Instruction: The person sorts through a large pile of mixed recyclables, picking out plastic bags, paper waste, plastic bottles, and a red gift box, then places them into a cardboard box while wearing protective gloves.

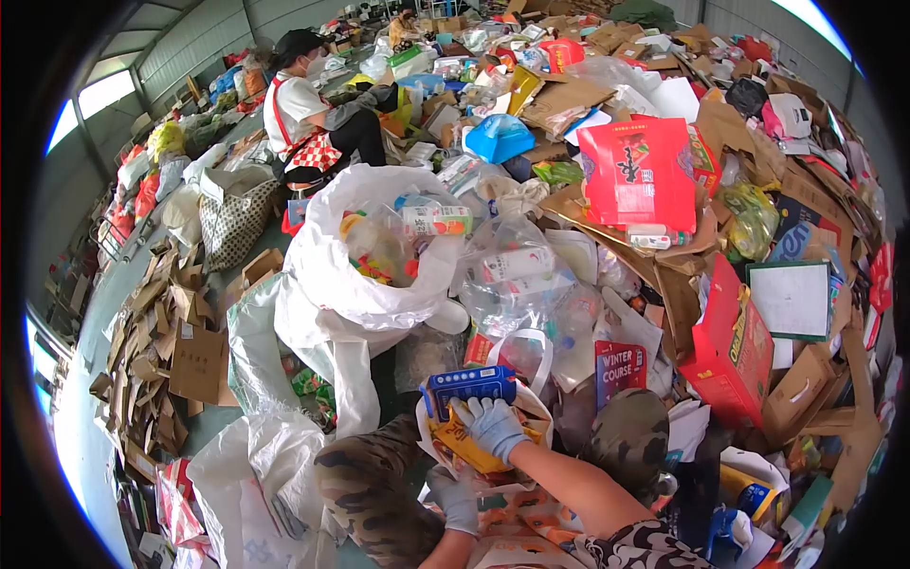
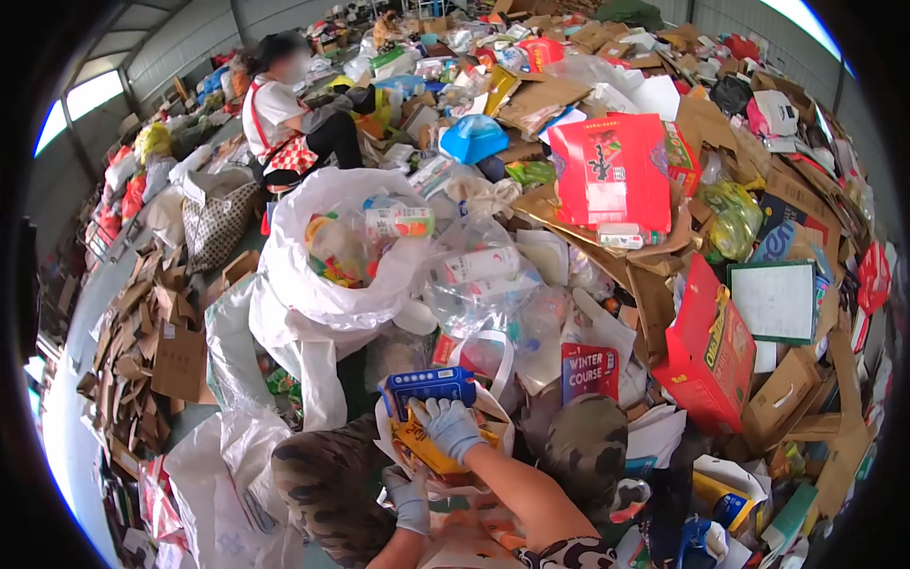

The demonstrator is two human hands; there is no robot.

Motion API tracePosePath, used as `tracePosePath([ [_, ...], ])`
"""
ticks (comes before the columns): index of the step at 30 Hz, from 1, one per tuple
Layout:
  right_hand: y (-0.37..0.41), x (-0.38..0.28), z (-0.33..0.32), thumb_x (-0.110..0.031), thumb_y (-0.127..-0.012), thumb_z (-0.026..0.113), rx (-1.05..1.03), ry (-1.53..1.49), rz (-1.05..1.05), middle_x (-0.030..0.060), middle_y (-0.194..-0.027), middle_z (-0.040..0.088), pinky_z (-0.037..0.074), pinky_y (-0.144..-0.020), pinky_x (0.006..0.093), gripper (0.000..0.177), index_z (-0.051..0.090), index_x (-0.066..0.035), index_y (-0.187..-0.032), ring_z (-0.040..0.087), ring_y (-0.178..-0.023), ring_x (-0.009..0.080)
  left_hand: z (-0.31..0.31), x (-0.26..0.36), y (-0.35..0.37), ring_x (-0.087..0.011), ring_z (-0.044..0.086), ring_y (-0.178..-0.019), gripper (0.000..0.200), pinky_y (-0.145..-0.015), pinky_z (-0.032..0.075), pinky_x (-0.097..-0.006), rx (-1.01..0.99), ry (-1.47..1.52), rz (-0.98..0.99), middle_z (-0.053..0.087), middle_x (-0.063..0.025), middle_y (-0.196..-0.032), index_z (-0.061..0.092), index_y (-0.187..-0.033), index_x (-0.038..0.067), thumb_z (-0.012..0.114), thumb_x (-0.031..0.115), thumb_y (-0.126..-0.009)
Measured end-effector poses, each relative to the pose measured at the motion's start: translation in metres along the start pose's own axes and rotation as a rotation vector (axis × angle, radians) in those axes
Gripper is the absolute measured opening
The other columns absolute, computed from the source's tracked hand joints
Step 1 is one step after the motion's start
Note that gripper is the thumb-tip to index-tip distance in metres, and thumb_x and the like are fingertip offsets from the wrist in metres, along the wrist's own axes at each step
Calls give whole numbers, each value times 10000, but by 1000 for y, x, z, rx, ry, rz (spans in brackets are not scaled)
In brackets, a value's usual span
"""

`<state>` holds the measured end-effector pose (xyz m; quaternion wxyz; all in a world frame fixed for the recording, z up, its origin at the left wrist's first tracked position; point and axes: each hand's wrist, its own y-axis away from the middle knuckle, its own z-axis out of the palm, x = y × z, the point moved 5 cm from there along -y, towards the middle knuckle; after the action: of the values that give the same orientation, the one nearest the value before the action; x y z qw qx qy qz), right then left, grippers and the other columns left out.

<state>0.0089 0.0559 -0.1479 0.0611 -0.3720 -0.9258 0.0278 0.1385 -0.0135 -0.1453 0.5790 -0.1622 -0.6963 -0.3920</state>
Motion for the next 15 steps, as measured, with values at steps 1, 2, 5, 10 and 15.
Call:
tracePosePath([
  [1,5,-1,-1,-171,-858,403,11,3,21,42,-960,506,401,-656,330,481,385,-132,-1337,518,-805,176,-10,-24,-11,-169,598,-753,350,-615,486,-277,36,-148,92,567,-101,-822,429,-949,4,684,10,-709],
  [2,5,-4,0,-165,-858,402,26,0,37,44,-967,508,402,-662,329,480,384,-129,-1336,520,-810,178,-16,-35,-17,-240,621,-768,366,-652,490,-333,-52,-238,119,589,-131,-841,462,-962,-1,706,74,-700],
  [5,9,-3,-3,-195,-864,406,43,-26,72,51,-1001,522,405,-672,341,473,391,-138,-1333,530,-841,184,-23,38,8,-380,583,-856,455,-756,461,-414,-427,-1095,152,620,-182,-928,548,-1024,16,645,375,-763],
  [10,10,-4,-4,-220,-865,413,48,-7,98,40,-987,534,413,-692,352,461,407,-158,-1322,545,-860,184,-14,125,72,-177,639,-778,447,-665,491,-300,-690,-733,-187,627,-126,-849,611,-987,-8,643,391,-789],
  [15,3,-22,14,-153,-818,500,53,-167,171,43,-952,584,429,-683,350,279,587,-128,-1082,561,-889,182,67,139,-23,-353,426,-1189,653,-966,340,-437,-337,-1028,918,423,-211,-1308,414,-1282,46,607,434,-795],
])
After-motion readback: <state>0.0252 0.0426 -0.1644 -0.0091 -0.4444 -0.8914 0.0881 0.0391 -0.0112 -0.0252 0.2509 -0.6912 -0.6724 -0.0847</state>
